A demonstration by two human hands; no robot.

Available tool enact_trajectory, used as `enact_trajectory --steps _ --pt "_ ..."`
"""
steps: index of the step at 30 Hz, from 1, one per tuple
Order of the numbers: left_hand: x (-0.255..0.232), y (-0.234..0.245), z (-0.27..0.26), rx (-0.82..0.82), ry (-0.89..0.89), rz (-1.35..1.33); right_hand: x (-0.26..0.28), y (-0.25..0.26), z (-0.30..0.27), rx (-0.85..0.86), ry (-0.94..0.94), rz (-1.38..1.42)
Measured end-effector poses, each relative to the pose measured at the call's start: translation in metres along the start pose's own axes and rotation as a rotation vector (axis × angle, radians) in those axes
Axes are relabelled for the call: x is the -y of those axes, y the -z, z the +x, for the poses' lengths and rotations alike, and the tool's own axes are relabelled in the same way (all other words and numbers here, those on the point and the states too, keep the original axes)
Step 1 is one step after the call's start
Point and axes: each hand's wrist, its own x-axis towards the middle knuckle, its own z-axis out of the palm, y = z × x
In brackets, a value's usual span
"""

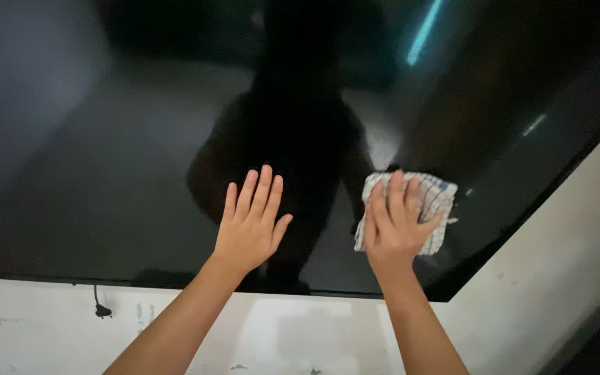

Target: The person wipes the screen and edges of a television with a cloth.

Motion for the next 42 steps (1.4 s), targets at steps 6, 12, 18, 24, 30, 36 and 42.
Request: enact_trajectory --steps 6,12,18,24,30,36,42 --pt "-0.003 0.001 0.000 -0.003 0.010 -0.005 -0.014 0.005 0.067 -0.022 -0.027 0.008" --pt "-0.007 0.002 0.000 -0.003 0.005 -0.005 -0.016 0.006 0.063 -0.046 -0.026 0.015" --pt "-0.009 0.002 0.002 -0.038 -0.003 0.001 -0.008 -0.002 -0.004 -0.030 0.021 -0.053" --pt "-0.009 0.003 0.002 -0.020 -0.009 0.019 0.003 -0.009 -0.055 -0.017 0.058 -0.034" --pt "-0.010 0.003 0.003 -0.031 -0.012 0.012 0.003 -0.006 -0.030 -0.032 0.015 0.008" --pt "-0.012 0.003 0.004 -0.022 0.000 0.014 -0.020 0.003 0.053 0.010 -0.025 0.007" --pt "-0.011 0.007 0.005 -0.013 -0.027 -0.036 -0.022 0.012 0.108 -0.049 -0.117 0.098"
